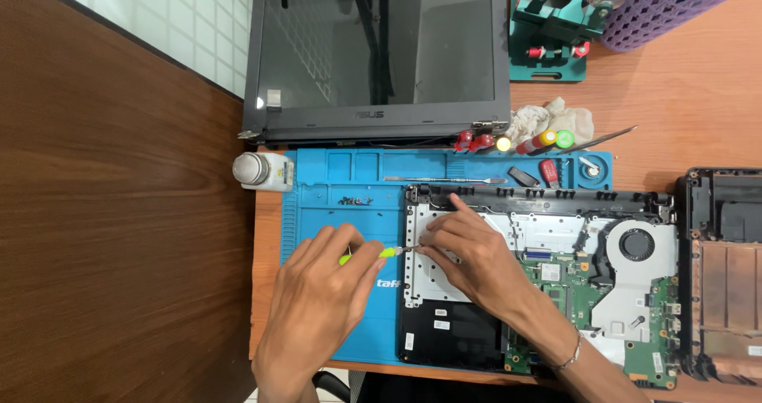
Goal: The person uses a screwdriver to remove screws from a laptop motherboard and chassis, then aligns and presses the internal components together by hand.
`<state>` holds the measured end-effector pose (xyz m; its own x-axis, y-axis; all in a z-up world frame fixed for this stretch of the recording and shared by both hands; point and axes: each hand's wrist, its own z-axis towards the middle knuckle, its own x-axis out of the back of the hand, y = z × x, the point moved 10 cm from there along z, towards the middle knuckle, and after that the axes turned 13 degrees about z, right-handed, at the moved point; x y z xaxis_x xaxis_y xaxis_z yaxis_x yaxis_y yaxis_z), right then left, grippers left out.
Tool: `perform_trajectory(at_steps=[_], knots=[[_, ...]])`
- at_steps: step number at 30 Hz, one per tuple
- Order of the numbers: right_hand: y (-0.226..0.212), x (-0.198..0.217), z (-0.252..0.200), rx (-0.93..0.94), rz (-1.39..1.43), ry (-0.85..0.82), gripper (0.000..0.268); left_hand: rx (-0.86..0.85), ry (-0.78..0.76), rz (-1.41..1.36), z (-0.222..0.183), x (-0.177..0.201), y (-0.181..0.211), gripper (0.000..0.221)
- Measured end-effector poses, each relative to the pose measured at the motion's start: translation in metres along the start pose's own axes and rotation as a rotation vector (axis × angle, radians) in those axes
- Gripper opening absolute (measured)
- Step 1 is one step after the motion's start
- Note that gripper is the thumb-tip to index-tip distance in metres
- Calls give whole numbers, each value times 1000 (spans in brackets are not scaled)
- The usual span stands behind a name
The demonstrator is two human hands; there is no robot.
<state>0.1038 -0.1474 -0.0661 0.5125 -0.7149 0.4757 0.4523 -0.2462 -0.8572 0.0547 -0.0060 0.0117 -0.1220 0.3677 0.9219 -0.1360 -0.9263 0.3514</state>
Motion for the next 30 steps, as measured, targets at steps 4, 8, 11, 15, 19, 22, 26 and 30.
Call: perform_trajectory(at_steps=[4, 8, 11, 15, 19, 22, 26, 30], knots=[[2, 3, 1, -20, 14, 25, 15, 19, -16, 19, 3, -2, -1, 9], [7, 15, 2, -65, 12, 56, 26, 41, 12, 30, 4, 0, -4, 11], [9, 21, 1, -76, 7, 72, 25, 79, 21, 2, 2, 0, -8, 12], [7, 15, -2, -86, 36, 29, 21, 101, 10, -3, -1, -5, -8, 13], [3, 13, -3, -60, 43, 37, 16, 76, 27, -10, -1, -3, -2, 13], [7, 13, -4, -81, 58, 28, 13, 75, 34, -4, -1, -2, 0, 12], [23, 14, -6, -222, 165, 35, 11, 102, 31, 15, -5, 3, -4, 13], [30, 18, -7, -307, 276, 57, 13, 125, 48, 33, -11, 11, -8, 14]])
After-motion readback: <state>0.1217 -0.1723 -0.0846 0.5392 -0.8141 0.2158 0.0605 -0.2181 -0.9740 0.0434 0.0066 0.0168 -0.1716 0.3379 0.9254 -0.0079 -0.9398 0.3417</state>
